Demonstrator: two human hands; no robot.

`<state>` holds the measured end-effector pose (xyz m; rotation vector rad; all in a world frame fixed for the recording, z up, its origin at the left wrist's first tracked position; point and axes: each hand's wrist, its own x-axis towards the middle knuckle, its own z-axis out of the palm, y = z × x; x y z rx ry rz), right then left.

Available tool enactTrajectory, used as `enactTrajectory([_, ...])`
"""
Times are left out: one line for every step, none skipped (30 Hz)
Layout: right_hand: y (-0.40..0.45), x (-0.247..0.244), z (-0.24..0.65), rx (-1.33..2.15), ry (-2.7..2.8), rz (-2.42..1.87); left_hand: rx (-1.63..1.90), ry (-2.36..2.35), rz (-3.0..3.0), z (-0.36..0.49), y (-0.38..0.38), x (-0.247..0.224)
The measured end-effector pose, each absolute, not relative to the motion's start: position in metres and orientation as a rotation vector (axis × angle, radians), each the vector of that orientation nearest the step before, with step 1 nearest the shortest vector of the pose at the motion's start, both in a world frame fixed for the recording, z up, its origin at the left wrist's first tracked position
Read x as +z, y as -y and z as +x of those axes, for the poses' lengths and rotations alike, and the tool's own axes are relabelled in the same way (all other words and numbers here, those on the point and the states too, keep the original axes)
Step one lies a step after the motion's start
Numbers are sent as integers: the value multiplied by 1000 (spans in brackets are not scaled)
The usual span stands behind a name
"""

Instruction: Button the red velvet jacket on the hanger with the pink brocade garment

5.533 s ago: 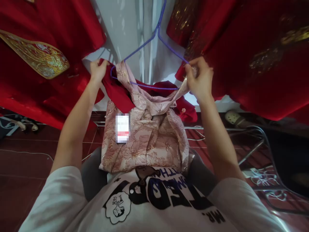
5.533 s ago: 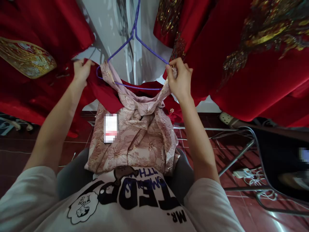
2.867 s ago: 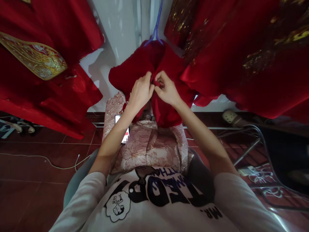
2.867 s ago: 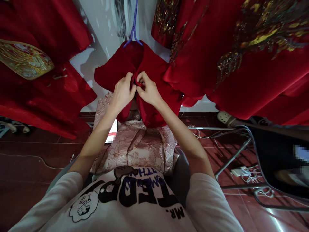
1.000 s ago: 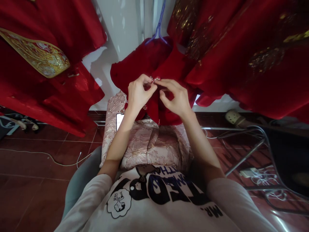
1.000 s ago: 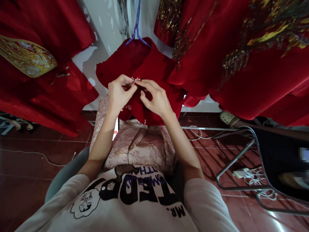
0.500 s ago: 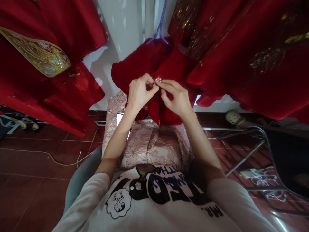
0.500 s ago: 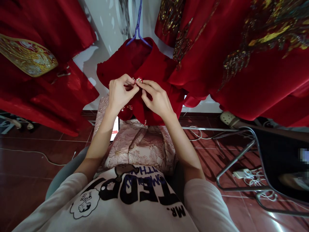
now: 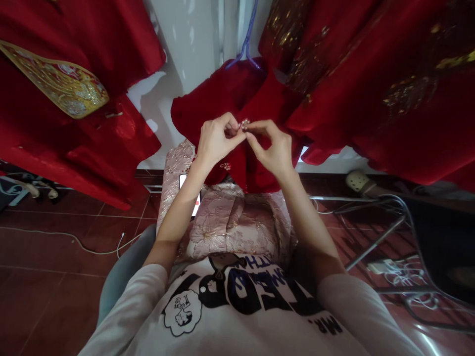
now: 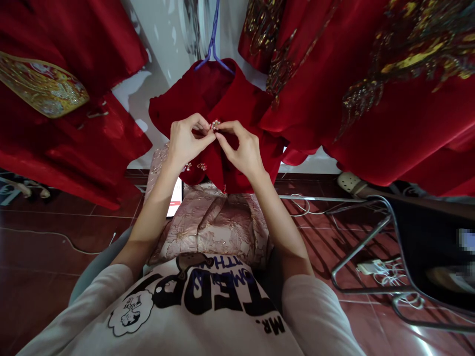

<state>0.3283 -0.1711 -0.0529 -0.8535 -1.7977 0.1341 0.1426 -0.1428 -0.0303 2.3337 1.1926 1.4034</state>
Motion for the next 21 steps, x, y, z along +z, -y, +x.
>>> enactTrajectory([167, -53, 328, 158, 1768, -866, 1382, -1180, 2355, 143, 142, -30])
enactTrajectory([163, -53, 328, 184, 1748, -880, 1358, -1167, 2378, 142, 142, -29])
enactTrajectory([158, -53, 328, 210, 1739, -887, 1336, -1156, 2401, 142, 141, -28])
enactTrajectory([153, -53, 328, 237, 1739, -885, 1318, -1146, 2422, 141, 139, -27])
enactTrajectory([148, -52, 328, 266, 1745, -875, 1304, -1138, 2437, 140, 138, -27])
enactTrajectory([143, -51, 328, 297, 1754, -861, 1293, -1133, 2448, 139, 137, -26])
enactTrajectory([139, -50, 328, 330, 1763, -848, 1285, -1130, 2453, 138, 136, -26])
enactTrajectory([136, -50, 329, 360, 1772, -840, 1279, -1130, 2457, 137, 135, -25])
enactTrajectory([133, -50, 329, 388, 1780, -839, 1273, -1129, 2460, 136, 135, -25])
enactTrajectory([131, -50, 330, 411, 1787, -843, 1267, -1127, 2463, 136, 135, -26])
enactTrajectory([130, -50, 331, 428, 1791, -848, 1261, -1124, 2468, 136, 135, -26])
enactTrajectory([129, -50, 331, 440, 1791, -852, 1257, -1119, 2473, 136, 135, -26])
enactTrajectory([129, -50, 332, 448, 1789, -853, 1258, -1113, 2476, 136, 136, -25])
enactTrajectory([129, -50, 333, 454, 1785, -854, 1261, -1106, 2479, 137, 137, -25])
enactTrajectory([129, -50, 333, 461, 1782, -857, 1267, -1100, 2480, 137, 138, -24])
enactTrajectory([129, -49, 333, 469, 1783, -860, 1274, -1097, 2482, 138, 139, -24])
enactTrajectory([130, -49, 334, 478, 1785, -864, 1277, -1096, 2486, 138, 139, -23])
enactTrajectory([130, -48, 334, 486, 1787, -865, 1274, -1097, 2495, 138, 139, -22])
enactTrajectory([130, -48, 334, 494, 1789, -865, 1263, -1098, 2510, 137, 139, -22])
enactTrajectory([130, -48, 334, 499, 1790, -865, 1246, -1098, 2529, 137, 138, -21])
enactTrajectory([130, -48, 334, 501, 1791, -864, 1226, -1099, 2550, 136, 138, -21])
